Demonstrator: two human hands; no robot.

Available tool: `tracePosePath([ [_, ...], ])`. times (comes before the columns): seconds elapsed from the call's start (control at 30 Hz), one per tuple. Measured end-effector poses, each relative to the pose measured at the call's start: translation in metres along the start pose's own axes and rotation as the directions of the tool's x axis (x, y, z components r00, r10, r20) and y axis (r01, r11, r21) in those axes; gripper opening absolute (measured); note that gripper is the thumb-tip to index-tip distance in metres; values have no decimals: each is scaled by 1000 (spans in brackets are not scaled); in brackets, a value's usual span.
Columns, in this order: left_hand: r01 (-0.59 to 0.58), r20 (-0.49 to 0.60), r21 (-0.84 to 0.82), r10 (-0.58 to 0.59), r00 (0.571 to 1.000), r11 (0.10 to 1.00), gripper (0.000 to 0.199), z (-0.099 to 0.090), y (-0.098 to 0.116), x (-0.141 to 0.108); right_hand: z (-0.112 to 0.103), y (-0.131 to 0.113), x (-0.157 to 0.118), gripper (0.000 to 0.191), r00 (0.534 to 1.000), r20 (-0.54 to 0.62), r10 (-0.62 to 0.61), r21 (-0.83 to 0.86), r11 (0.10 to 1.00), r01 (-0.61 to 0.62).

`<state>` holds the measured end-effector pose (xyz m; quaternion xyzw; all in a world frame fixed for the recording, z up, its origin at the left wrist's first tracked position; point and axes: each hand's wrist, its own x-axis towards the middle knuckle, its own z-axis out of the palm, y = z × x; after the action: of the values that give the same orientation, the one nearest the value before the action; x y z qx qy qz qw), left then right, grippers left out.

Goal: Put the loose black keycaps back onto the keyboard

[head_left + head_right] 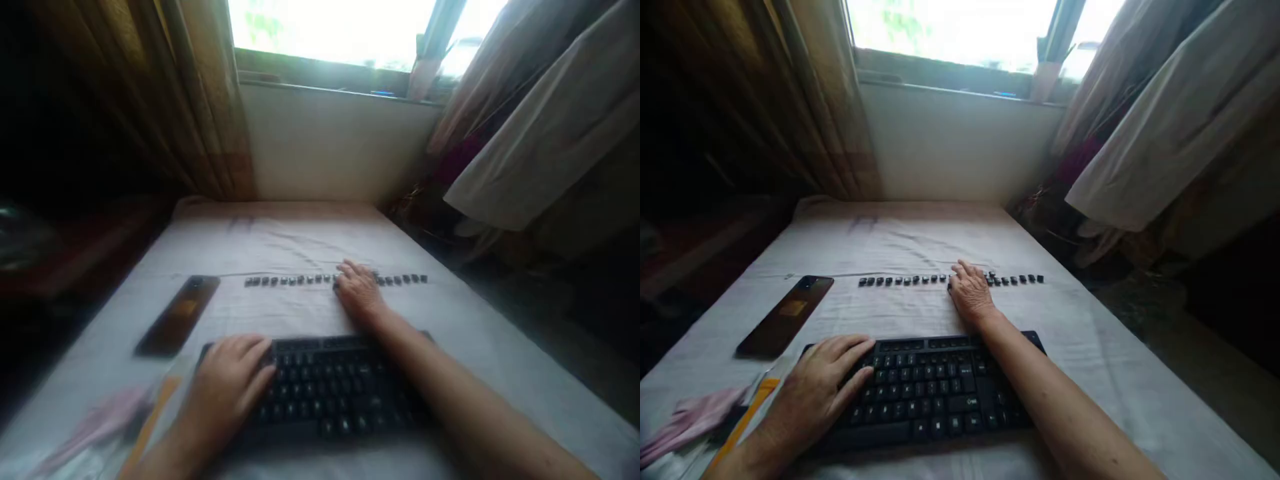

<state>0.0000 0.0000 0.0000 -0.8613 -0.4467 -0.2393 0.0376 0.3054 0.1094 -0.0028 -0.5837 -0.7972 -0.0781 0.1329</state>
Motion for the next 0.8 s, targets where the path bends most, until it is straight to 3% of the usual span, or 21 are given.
tracePosePath([
  [0.3, -88, -121, 38, 92, 988, 995, 30, 1, -5, 0, -5, -1, 5, 11, 999, -44, 11, 35, 999, -10],
  [0.47, -107, -136, 65, 116, 984, 992, 30, 1, -6, 2, -25, -13, -7, 9, 999, -28, 35, 147, 989, -31],
  [0.67, -80, -64, 81, 85, 994, 993, 32, -1, 0, 0, -67, -43, -47, 10, 983, 181, -41, 425, 905, -40],
  [0.8, -132, -58, 143, 141, 988, 981, 33, -2, 12, -3, -79, -58, -63, 11, 949, 308, -65, 508, 855, -106],
])
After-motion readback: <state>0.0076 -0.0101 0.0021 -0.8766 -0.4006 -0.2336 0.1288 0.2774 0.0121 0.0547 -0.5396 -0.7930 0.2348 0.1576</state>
